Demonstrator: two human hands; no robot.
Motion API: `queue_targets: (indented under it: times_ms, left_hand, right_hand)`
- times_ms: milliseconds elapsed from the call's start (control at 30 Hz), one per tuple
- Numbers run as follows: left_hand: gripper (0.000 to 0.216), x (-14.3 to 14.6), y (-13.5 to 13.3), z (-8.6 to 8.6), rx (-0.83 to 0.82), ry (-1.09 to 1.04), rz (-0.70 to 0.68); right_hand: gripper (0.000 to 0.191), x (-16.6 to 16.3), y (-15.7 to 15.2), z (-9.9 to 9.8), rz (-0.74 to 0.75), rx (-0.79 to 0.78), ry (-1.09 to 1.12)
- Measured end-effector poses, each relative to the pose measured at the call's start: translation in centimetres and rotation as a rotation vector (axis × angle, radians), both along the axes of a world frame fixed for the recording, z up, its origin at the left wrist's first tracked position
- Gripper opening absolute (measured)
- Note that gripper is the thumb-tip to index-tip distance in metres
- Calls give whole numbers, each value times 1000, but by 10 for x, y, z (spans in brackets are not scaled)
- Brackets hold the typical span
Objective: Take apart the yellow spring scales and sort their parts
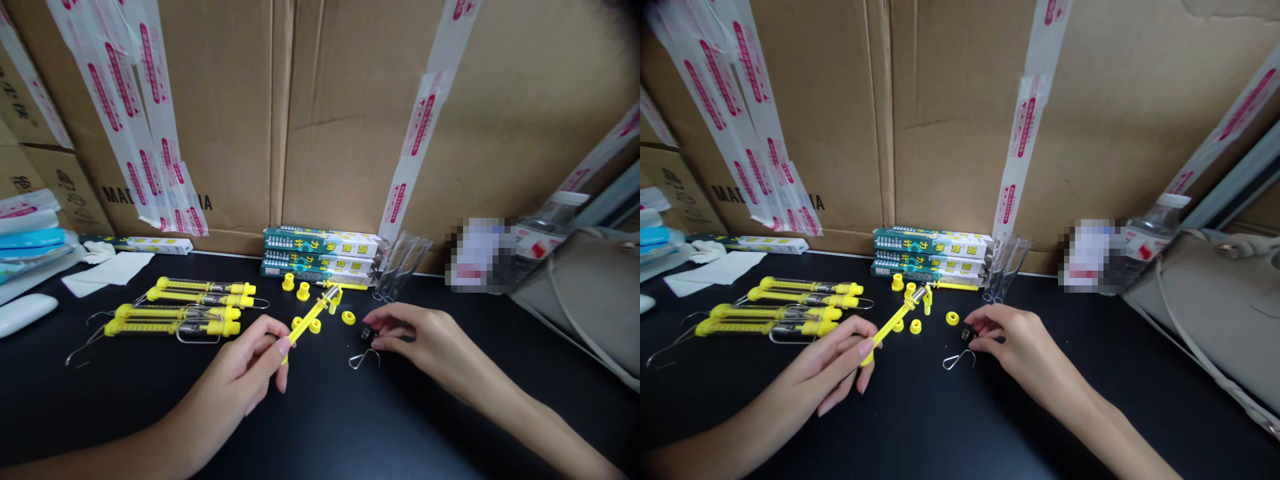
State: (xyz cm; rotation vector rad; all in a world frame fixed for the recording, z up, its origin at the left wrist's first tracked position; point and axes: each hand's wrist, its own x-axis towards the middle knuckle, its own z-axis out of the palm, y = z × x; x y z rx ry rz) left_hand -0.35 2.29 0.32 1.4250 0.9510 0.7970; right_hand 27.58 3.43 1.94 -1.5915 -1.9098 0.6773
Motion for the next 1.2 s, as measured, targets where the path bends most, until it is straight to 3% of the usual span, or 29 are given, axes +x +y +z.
queue_targets:
  times_ms: [267, 500, 733, 867, 933, 1033, 1100, 1200]
  left_hand:
    - [30, 0, 1, 0, 15, 13, -5]
    - [31, 0, 1, -1, 21, 30, -3]
    - [30, -1, 0, -1, 28, 24, 8]
    - [31, -1, 1, 1, 26, 11, 18]
    - [32, 0, 1, 2, 24, -8, 29]
    - [34, 1, 1, 3, 21, -7, 35]
    - [36, 1, 2, 4, 23, 9, 32]
    - [38, 2, 3, 5, 26, 19, 43]
  right_hand:
    - [16, 10, -1, 2, 9, 94, -97]
    - [11, 4, -9, 7, 227, 127, -372]
    - [15, 16, -11, 8, 144, 66, -510]
    - [5, 12, -17, 9, 125, 162, -510]
    - [27, -2, -26, 4, 147, 311, -529]
    - [71, -30, -44, -12, 137, 681, -714]
    - [81, -46, -54, -23, 127, 814, -782]
    - [83, -58, -60, -32, 76, 854, -854]
